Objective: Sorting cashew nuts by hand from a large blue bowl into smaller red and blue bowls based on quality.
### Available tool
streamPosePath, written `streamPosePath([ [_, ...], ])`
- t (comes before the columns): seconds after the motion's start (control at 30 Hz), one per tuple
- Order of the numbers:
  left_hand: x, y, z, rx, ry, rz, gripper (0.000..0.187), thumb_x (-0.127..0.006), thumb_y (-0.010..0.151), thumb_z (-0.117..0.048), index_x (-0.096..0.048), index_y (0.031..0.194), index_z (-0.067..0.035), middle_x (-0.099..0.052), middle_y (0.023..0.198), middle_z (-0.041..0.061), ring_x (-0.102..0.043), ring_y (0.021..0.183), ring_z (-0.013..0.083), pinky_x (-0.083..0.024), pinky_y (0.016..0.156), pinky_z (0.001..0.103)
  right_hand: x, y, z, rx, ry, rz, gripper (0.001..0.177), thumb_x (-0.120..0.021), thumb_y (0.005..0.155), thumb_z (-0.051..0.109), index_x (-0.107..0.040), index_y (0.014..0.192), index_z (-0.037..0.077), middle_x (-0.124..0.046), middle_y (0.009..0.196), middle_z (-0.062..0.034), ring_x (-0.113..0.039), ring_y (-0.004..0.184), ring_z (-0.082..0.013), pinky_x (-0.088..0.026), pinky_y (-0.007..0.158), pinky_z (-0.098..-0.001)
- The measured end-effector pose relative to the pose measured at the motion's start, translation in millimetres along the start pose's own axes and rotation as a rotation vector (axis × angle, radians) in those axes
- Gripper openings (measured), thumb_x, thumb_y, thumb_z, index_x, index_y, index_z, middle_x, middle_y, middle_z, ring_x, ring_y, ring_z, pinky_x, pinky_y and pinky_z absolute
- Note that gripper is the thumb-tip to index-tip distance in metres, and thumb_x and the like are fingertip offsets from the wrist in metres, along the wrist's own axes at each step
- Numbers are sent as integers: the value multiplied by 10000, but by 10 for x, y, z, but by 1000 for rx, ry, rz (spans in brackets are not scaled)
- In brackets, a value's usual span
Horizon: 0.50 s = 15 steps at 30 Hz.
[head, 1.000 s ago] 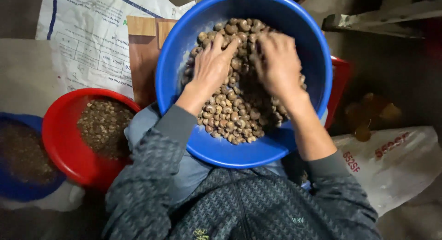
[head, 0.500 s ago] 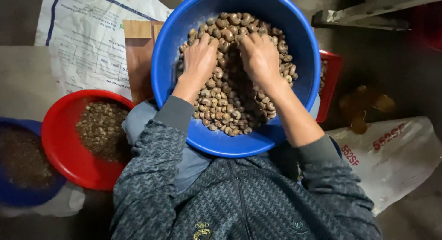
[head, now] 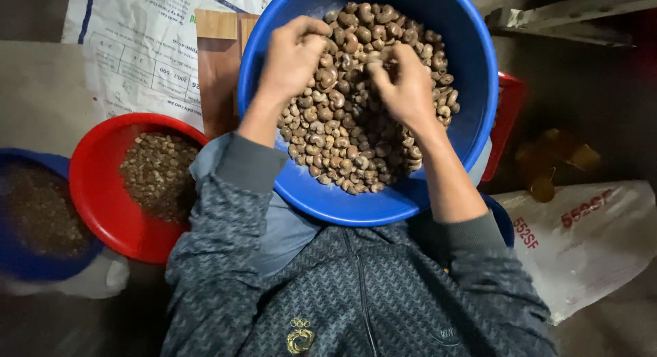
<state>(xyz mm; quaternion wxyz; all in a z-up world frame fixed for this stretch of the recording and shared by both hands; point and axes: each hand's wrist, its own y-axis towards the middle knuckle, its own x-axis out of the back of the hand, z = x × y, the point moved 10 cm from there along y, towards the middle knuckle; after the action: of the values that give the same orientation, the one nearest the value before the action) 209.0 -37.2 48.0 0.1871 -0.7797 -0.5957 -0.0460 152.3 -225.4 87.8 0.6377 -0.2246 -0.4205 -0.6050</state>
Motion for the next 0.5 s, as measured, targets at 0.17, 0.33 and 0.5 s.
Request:
streamPosePath([
  [0.17,141,-404,-154,137,-493,45,197,-474,979,-112,-662,918,-100,-648,835,40,-560,589,83,-365,404,178,89,-542,-458,-667,1462,-45,209,-652,931,184,-609,1114,93,-685,1011,-115,-685,887,-183,-596,734,-283],
  [0.33,-114,-451,224,-3,259,48,218,-635,1020,-170,-583,812,-128,-500,637,-32,-430,487,92,-407,463,254,309,-693,-525,-682,1679,-180,384,-628,914,222,-625,1252,40,-683,1094,-127,-691,833,-174,-589,620,-256],
  [0.5,-463,-527,424,-238,903,20,256,-781,909,-147,-646,1042,24,-529,625,10,-443,468,161,-439,455,334,148,-853,-969,-964,1496,-279,298,-656,961,364,-638,969,66,-610,811,-56,-508,586,-120,-349,470,-226],
])
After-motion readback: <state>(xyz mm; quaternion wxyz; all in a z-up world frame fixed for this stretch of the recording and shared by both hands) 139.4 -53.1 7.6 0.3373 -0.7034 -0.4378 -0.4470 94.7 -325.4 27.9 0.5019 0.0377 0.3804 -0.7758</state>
